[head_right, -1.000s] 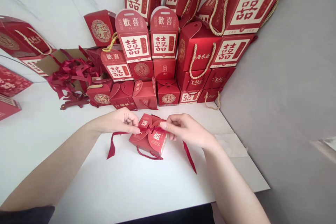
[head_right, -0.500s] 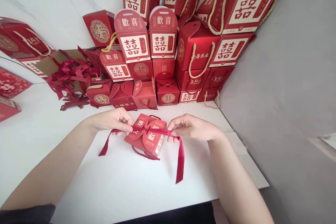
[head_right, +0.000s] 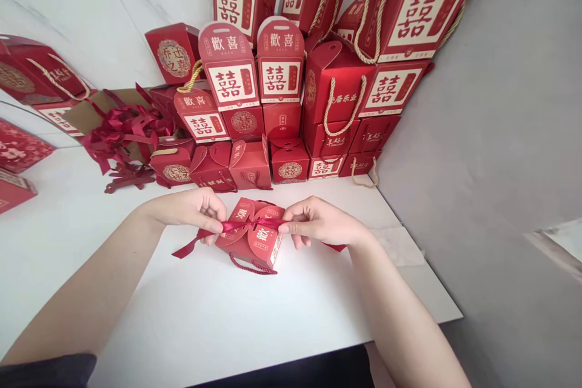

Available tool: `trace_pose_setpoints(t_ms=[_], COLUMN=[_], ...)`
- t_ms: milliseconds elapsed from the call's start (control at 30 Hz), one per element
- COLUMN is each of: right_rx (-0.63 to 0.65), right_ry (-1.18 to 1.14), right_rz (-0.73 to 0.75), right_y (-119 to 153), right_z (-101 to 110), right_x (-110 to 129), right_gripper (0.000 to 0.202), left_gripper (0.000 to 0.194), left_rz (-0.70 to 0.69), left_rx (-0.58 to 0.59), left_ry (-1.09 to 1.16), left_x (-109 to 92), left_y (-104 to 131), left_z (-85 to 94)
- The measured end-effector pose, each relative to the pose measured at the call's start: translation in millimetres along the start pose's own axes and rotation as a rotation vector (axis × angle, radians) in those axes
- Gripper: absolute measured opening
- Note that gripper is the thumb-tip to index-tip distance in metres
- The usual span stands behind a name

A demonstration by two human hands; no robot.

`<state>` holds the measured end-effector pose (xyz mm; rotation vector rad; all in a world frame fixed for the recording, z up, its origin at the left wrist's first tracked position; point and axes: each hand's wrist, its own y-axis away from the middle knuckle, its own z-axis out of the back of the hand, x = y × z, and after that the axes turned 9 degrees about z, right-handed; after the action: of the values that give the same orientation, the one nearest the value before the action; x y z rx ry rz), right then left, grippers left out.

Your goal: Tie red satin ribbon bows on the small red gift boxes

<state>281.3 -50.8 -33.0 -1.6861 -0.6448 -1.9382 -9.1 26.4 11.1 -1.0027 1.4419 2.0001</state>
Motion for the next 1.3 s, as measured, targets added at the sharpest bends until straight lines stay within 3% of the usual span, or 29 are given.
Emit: trace_pose_setpoints(t_ms=[167,333,433,700,833,1033,1200,1300], right_rx=[-0.202,-0.370,-0.406,-0.462,-0.383,-0.450,-0.354,-0.485], right_ry=[0.183,0.622,0.740,0.793,0.866,1.213,1.476,1.551], right_rz=[0.132,0.430,0.566,0.623,0.673,0.595,0.620,0.680], right_y=[-2,-8,-11,-10,-11,-6,-2,3], right_z=[-13,-26,-27,-24,-26,-25,-18,-11], right_x=[1,1,-3,-9,-13,-23,-19,-14], right_gripper=[0.029,0.015,0.006,0.009,0.008,0.016,0.021,0.022], left_gripper=[0.025,0.032,0.029,0.028,0.031,0.036,0.036,0.038], left_rz=[0.014,-0.015,-0.083,-0.159,-0.120,-0.063,-0.004,0.066], left_rx=[-0.044,-0.225,-0.300,-0.380,-0.403,-0.352,-0.320,-0.338], left_ry=[-0.031,-0.112,-0.130,-0.248,-0.330,-0.383,-0.367,-0.379], left_x=[0,-4,-6,-8,-16,-24,-24,-23], left_y=[-1,-5,-7,-10,-5,3,9,12], left_z=[-1.9,-11.1,-15.4,-19.9,-27.9,-34.0,-25.7,-19.9])
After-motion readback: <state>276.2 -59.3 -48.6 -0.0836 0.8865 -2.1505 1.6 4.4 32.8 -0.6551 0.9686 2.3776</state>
